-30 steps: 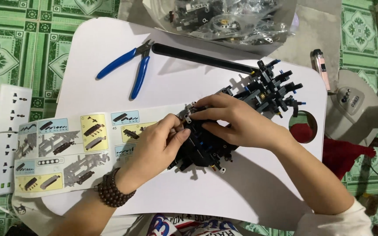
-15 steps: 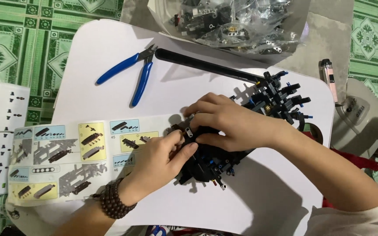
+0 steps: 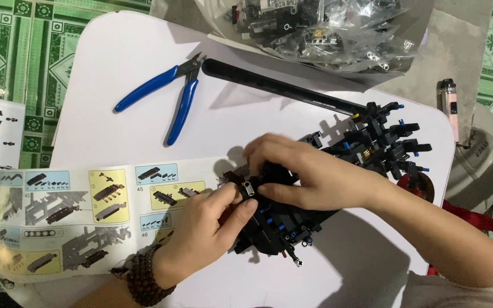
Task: The person assembles a black mechanical model using small plastic parts and a blue-handled tool. They follow an instruction booklet, repeatedly pick up and place parts, and use the tool to press or adjust components on the partially built structure.
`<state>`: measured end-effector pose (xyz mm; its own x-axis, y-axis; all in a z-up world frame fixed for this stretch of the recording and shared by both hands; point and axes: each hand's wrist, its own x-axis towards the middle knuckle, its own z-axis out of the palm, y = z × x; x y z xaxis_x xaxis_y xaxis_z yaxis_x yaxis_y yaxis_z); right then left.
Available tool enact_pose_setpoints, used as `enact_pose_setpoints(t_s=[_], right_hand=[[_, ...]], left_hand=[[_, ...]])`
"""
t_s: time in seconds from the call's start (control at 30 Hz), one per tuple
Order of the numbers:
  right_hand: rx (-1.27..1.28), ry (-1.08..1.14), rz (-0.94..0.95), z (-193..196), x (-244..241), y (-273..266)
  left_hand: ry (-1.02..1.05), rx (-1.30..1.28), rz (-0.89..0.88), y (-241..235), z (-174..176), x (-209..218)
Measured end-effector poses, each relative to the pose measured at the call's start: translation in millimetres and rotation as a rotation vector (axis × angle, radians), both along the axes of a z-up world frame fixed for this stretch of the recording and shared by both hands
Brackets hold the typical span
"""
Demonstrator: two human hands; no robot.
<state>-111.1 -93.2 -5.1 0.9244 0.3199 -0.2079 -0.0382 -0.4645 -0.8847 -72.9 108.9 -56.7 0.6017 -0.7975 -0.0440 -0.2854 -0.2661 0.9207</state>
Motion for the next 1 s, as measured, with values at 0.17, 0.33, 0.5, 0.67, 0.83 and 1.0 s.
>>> enact_pose_setpoints(t_s=[0.17,0.33,0.5,0.67,0.83,1.0], right_hand=[[-0.538,-0.11,-0.103,4.6,-15.8,8.5],[-0.454,0.018,-0.145,11.5,-18.3,10.5],[-0.341,-0.002,-0.212,8.0,-23.1,13.0],[-0.356,0.05,-0.21,8.4,-20.8,11.7],[-0.425,0.127,-0.22,13.3,-24.0,13.6],[-0.403,-0.22,-0.175,21.1,-33.8,10.7]], left_hand=[[-0.037,0.012,-0.017,-0.4,-2.5,-2.8],[-0.071,0.006,-0.041,-1.2,-3.3,-3.8],[0.001,0.042,-0.034,-3.8,-1.2,-3.0],[0.08,0.08,-0.071,-3.9,2.1,3.6],[-0.012,-0.017,-0.054,-1.7,0.8,2.6],[-0.003,-0.073,-0.076,0.1,8.3,7.9]])
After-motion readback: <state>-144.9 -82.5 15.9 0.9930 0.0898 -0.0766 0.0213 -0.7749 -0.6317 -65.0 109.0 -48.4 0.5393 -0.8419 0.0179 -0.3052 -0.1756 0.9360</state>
